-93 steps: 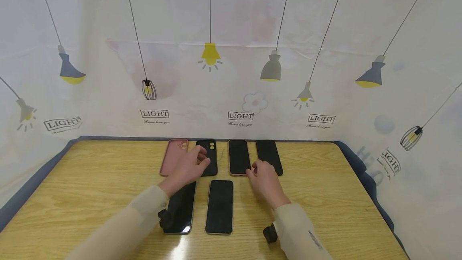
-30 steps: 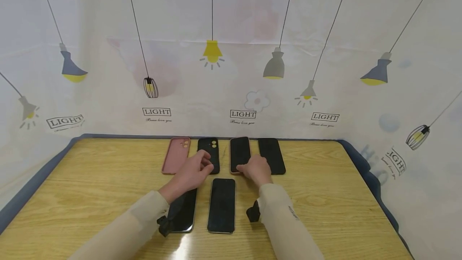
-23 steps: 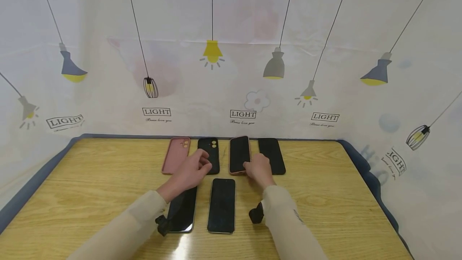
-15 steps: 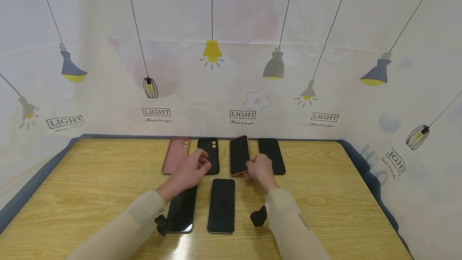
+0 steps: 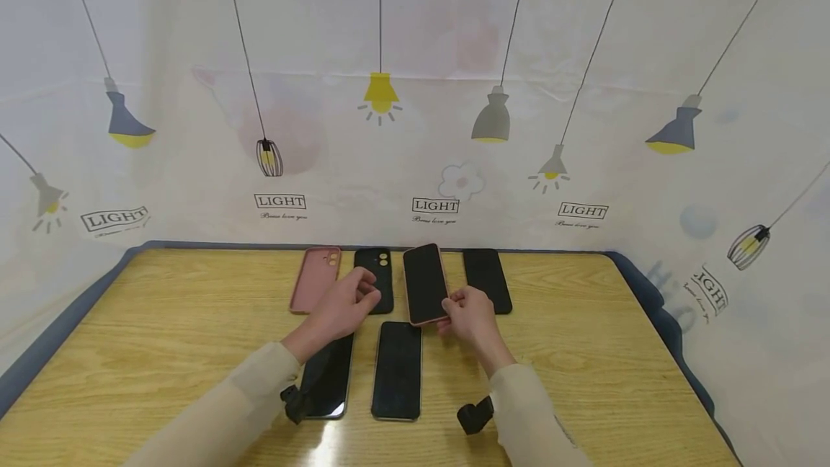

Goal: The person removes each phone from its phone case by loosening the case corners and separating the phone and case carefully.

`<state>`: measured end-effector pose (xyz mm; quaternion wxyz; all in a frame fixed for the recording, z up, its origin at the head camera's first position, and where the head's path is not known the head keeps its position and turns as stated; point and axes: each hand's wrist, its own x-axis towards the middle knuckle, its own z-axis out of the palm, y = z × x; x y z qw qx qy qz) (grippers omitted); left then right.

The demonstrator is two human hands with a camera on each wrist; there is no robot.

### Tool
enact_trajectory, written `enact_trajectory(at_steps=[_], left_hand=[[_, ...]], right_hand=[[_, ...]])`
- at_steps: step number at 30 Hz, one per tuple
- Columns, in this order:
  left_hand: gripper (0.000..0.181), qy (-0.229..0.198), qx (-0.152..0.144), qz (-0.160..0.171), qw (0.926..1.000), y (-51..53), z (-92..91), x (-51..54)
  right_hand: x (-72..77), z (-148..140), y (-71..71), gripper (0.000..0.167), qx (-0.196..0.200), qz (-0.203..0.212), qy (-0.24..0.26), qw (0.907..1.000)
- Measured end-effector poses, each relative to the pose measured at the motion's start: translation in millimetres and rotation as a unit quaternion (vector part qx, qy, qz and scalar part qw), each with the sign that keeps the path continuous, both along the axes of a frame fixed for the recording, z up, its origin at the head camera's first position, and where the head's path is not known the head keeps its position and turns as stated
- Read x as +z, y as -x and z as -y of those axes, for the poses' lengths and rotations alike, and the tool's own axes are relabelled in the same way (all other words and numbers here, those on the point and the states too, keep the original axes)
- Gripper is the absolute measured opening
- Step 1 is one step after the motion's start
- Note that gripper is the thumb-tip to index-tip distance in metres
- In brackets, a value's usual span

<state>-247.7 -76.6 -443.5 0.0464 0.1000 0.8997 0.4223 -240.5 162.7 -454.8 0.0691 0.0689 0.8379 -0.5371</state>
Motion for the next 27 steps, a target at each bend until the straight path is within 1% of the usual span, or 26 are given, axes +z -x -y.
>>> enact_trajectory(at_steps=[9,13,18,23,27], left_hand=[[0.033,-0.011,0.006,0.000,0.9999,-0.3,-8.2,1.5],[0.038,-0.037,0.007,0.021,0.9991,-1.1,-12.3,4.0],[0.041,-0.085,0.005,0.052,0.9950,-1.7,-15.7,7.7],[0.039,-0.109,0.006,0.055,0.9924,-4.5,-16.8,10.7],[0.036,-0.132,0.008,0.057,0.9895,-7.1,-16.8,11.2]], right_hand=[[9.0,4.3,-17.8,0.011,-0.001,-0.025,0.051,0.9984],[14.0,7.3,-26.1,0.011,0.006,-0.040,0.071,0.9966],[16.1,12.2,-34.7,0.010,0.017,-0.051,0.111,0.9924],[14.8,17.3,-40.6,0.011,0.030,-0.051,0.146,0.9875],[13.3,19.2,-44.7,0.012,0.052,-0.055,0.162,0.9839]])
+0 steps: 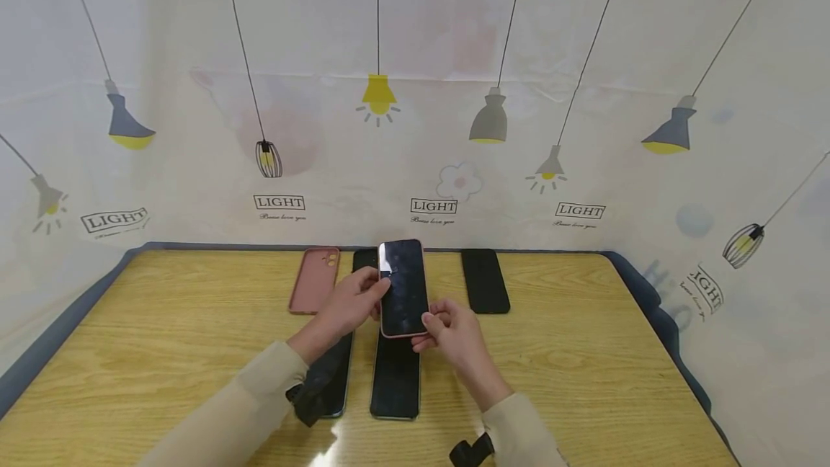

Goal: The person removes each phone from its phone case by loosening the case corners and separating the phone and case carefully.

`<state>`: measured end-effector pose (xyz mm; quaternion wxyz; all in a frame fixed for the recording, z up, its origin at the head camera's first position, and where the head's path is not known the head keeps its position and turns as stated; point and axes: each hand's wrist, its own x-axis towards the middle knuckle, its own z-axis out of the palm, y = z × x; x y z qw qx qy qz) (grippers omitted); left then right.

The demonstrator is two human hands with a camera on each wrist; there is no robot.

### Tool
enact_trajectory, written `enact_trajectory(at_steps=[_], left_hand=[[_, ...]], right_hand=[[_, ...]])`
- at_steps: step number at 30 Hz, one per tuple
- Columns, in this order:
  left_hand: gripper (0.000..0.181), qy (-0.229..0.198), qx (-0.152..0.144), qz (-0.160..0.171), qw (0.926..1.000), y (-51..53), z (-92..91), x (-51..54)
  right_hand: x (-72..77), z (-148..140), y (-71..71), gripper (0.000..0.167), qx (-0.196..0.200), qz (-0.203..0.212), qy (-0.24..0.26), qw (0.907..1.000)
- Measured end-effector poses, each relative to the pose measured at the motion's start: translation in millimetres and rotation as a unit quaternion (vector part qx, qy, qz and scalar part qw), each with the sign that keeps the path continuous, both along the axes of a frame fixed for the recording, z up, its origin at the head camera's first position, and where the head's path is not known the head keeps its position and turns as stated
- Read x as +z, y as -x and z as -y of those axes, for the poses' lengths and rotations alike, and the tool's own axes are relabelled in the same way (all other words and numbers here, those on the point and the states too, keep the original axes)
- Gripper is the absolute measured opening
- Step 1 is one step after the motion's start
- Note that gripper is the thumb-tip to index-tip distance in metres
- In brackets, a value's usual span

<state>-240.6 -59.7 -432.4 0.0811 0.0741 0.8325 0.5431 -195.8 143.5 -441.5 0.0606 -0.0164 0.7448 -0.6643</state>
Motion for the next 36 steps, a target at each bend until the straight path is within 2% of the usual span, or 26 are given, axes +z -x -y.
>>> enact_trajectory(at_steps=[5,10,19,25,28,33,36], left_hand=[[0.036,-0.010,0.000,0.008,0.9999,-3.4,1.5,-1.2],[0.039,-0.025,-0.014,0.010,0.9995,-5.6,4.2,-4.1],[0.033,-0.063,-0.022,0.018,0.9976,-9.5,8.2,-5.6],[0.036,-0.056,-0.029,0.013,0.9979,-14.1,8.8,-5.0],[0.036,-0.053,-0.040,0.009,0.9977,-16.2,8.6,-6.4],[0.035,-0.054,-0.062,0.010,0.9965,-19.8,7.9,-8.9],[0.033,-0.057,-0.076,0.006,0.9955,-21.6,7.6,-9.6]], right_hand=[[-2.0,2.1,-2.0,0.012,0.029,0.001,0.012,0.9995],[-3.7,3.9,-2.8,0.009,0.048,-0.009,0.006,0.9988],[-5.0,-0.9,-2.3,0.010,0.081,-0.035,-0.062,0.9942],[-6.9,-9.5,1.8,0.016,0.115,-0.082,-0.123,0.9823],[-5.9,-13.1,6.3,0.022,0.109,-0.108,-0.144,0.9777],[-3.1,-13.9,15.0,0.030,0.068,-0.115,-0.127,0.9828],[-0.7,-13.2,21.1,0.030,0.036,-0.128,-0.129,0.9828]])
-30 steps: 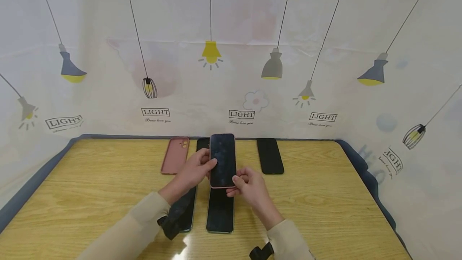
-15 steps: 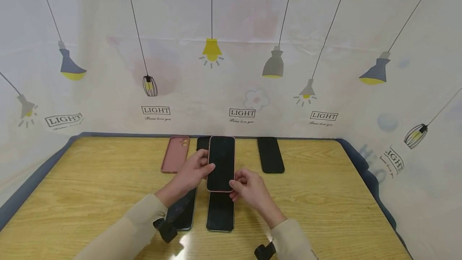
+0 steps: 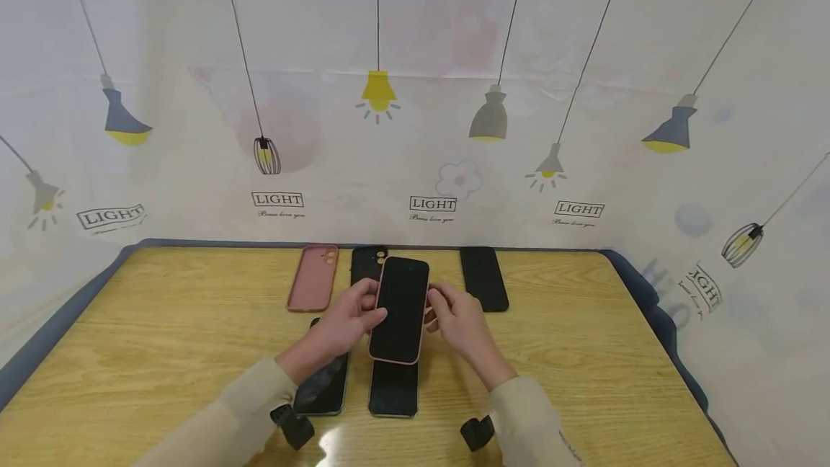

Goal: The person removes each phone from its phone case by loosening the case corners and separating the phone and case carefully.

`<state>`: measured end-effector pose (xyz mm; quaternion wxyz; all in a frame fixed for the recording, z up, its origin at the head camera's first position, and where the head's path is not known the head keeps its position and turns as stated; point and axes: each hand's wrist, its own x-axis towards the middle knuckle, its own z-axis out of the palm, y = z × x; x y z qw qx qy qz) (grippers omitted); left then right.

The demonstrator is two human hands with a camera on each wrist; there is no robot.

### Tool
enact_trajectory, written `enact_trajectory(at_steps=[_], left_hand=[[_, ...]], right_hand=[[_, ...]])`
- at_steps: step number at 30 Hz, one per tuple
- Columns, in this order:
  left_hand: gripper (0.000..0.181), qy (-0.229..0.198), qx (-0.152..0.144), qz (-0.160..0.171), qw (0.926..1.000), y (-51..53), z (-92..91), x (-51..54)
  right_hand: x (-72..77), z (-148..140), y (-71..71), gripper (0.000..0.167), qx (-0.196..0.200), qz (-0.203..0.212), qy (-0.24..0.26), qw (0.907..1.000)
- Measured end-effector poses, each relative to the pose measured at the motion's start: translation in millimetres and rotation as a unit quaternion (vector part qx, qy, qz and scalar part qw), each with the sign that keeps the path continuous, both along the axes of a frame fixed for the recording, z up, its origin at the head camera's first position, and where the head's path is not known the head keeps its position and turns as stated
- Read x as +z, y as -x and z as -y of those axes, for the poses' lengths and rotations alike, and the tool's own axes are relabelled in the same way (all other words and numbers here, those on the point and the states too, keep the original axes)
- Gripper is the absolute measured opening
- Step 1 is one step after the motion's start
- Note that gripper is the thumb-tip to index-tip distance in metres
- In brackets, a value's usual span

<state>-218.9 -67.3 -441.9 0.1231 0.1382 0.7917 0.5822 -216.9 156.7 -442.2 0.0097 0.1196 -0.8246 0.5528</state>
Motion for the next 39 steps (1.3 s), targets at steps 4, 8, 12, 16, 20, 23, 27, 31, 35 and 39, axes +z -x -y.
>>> enact_trajectory(at_steps=[4,8,12,16,20,23,27,31,35,39], left_hand=[[0.031,-0.007,-0.019,-0.009,0.9998,-1.3,-0.2,-1.5],[0.029,-0.014,-0.035,-0.020,0.9991,-2.2,-0.6,-3.3],[0.027,-0.017,-0.049,-0.024,0.9984,-3.6,-0.7,-4.4],[0.026,-0.015,-0.057,-0.028,0.9979,-5.9,-0.9,-3.8],[0.026,-0.007,-0.056,-0.037,0.9977,-8.5,-2.0,-2.6],[0.026,0.009,-0.050,-0.046,0.9977,-9.8,-3.4,-1.9],[0.025,0.027,-0.048,-0.054,0.9970,-10.6,-5.1,-1.7],[0.026,0.031,-0.055,-0.055,0.9965,-11.5,-6.2,-2.1],[0.026,0.031,-0.061,-0.055,0.9962,-13.1,-7.5,-0.3],[0.025,0.029,-0.063,-0.057,0.9960,-14.1,-9.5,1.9]], right_hand=[[4.1,-0.5,8.1,0.028,-0.022,-0.020,-0.007,0.9995],[8.2,-0.9,13.3,0.027,-0.025,-0.024,-0.010,0.9994],[11.4,-1.5,15.0,0.025,-0.027,-0.040,-0.038,0.9981],[13.5,-2.0,15.3,0.024,-0.029,-0.054,-0.086,0.9944],[16.4,-0.1,14.9,0.025,-0.027,-0.058,-0.133,0.9891],[19.3,2.6,13.9,0.023,-0.032,-0.067,-0.169,0.9828],[20.6,6.1,13.2,0.023,-0.042,-0.079,-0.215,0.9724],[18.9,8.8,13.3,0.024,-0.046,-0.094,-0.252,0.9619],[17.4,11.7,13.2,0.023,-0.052,-0.119,-0.273,0.9532],[15.8,14.4,12.6,0.019,-0.055,-0.152,-0.284,0.9451]])
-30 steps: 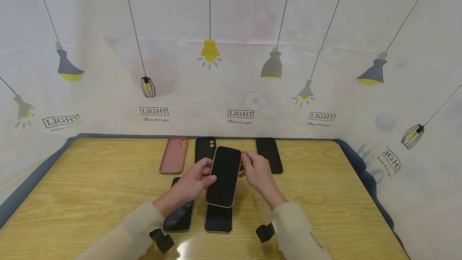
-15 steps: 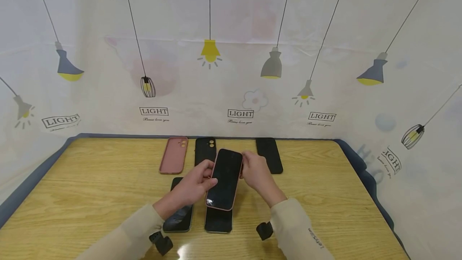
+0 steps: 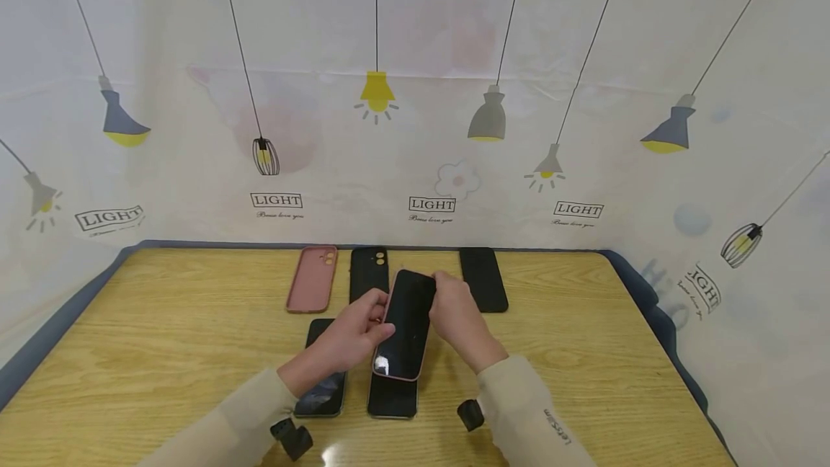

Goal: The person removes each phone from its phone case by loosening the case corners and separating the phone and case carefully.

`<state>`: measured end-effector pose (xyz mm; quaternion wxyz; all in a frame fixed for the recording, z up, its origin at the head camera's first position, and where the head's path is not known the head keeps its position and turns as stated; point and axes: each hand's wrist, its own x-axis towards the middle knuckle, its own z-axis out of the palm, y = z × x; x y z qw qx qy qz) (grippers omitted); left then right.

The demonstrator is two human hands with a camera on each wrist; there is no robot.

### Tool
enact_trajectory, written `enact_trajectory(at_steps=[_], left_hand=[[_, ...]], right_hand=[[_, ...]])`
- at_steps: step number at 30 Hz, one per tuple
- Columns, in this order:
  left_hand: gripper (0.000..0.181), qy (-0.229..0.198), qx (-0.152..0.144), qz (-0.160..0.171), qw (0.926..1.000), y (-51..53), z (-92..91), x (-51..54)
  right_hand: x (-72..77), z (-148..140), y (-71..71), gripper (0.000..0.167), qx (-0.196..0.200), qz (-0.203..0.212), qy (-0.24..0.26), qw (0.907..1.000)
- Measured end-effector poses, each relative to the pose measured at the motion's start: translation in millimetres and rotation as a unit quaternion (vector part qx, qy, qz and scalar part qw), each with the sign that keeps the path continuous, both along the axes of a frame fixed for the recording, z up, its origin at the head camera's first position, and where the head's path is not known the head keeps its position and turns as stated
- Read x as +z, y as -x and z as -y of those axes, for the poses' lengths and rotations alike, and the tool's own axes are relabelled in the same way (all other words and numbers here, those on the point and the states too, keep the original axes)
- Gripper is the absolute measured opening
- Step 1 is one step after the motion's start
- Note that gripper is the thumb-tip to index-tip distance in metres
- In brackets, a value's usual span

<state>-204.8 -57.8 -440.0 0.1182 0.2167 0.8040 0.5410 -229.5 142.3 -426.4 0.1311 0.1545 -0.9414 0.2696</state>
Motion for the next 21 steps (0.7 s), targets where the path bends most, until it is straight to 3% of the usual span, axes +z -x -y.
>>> enact_trajectory(at_steps=[10,16,21], left_hand=[[0.024,0.026,0.013,-0.011,0.9995,-5.0,-4.2,6.2],[0.026,0.006,0.010,0.010,0.9999,-5.4,-5.5,6.1],[0.028,0.001,0.010,0.028,0.9995,-5.6,-5.3,7.4]], right_hand=[[-1.8,4.1,0.0,0.026,-0.021,0.023,-0.018,0.9993],[-3.1,2.2,0.9,0.027,-0.012,0.006,-0.003,0.9999],[-6.8,0.3,2.5,0.027,-0.010,0.016,0.015,0.9997]])
